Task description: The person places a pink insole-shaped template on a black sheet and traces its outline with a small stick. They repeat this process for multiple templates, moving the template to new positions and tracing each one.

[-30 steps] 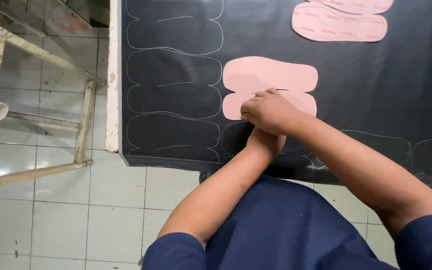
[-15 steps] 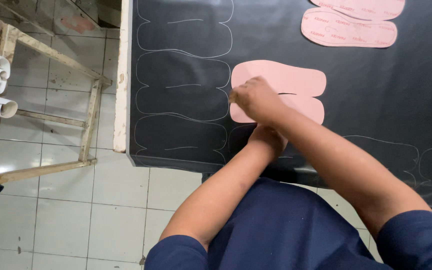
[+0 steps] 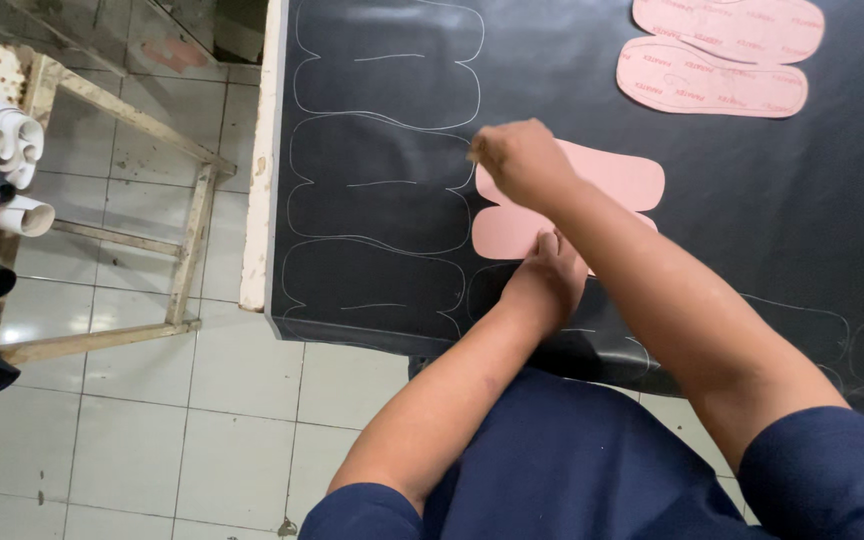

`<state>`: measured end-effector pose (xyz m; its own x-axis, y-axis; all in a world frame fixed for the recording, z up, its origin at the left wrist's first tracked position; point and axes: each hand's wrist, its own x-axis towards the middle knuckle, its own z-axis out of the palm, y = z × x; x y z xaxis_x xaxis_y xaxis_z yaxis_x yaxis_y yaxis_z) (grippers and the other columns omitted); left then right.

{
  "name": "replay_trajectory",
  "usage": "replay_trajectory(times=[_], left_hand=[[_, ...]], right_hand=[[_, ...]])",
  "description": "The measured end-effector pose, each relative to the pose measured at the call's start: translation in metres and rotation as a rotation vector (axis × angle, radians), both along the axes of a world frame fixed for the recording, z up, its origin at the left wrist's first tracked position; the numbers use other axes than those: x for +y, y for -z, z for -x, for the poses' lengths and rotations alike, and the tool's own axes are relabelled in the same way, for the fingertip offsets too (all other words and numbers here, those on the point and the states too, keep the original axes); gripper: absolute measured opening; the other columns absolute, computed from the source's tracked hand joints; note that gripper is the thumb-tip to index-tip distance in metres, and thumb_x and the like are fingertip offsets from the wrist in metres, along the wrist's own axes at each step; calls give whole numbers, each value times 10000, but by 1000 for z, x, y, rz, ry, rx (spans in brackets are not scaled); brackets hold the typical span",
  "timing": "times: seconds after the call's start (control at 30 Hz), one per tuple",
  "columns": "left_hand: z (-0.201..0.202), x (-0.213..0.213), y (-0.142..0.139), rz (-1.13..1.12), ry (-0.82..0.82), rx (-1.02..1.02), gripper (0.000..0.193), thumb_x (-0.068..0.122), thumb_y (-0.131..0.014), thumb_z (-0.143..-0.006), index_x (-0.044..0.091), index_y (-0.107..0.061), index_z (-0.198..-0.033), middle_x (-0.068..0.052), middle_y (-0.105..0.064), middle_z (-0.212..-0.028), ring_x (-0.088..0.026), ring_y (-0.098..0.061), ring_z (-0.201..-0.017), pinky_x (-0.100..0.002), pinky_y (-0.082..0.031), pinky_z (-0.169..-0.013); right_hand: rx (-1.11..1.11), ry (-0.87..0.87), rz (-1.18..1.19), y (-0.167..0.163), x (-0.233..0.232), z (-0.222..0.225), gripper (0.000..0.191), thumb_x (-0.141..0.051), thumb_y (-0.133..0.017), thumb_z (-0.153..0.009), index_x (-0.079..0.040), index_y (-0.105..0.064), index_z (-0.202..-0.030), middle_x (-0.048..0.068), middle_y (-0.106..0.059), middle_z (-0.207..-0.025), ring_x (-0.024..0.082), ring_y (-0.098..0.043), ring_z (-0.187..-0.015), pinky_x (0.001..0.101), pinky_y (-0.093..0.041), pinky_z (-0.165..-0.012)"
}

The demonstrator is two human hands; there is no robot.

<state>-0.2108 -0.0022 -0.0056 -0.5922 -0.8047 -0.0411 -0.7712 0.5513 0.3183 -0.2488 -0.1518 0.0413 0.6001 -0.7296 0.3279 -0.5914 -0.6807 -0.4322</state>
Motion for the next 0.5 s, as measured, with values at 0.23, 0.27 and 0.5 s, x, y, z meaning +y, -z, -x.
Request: replay_trajectory(times=[0.23,0.27,0.5], left_hand=[[-6,4,0,280,6,-75,448,131,-517,-938,-59,-566,-1341,-354,-470,-1378,-465,-528,-1184,-440,-495,-1050],[-6,3,-1,243,-10,-28,451,128,-517,-930,-55,-564,-1340,-350,-473,-1374,-460,-529,-1190,-441,-495,-1047],[-9,-3,-8,152,18,45,511,109,-525,-884,-56,-522,-1367,-356,-478,-1381,-475,-517,-1212,-434,-470,-1049]], right_hand=[[30,224,-148,-12,-14,51,181,-238,-690,-1002,-59,-714,-1005,151,-733,-937,376,-687,-855,456,-540,-735],[64,243,-137,-16,-10,64,194,-244,-690,-1009,-53,-717,-1015,161,-729,-940,385,-684,-866,461,-538,-748],[178,516,-263,-35,32,162,179,-224,-670,-1022,-74,-757,-1068,160,-746,-968,367,-699,-891,452,-540,-795]])
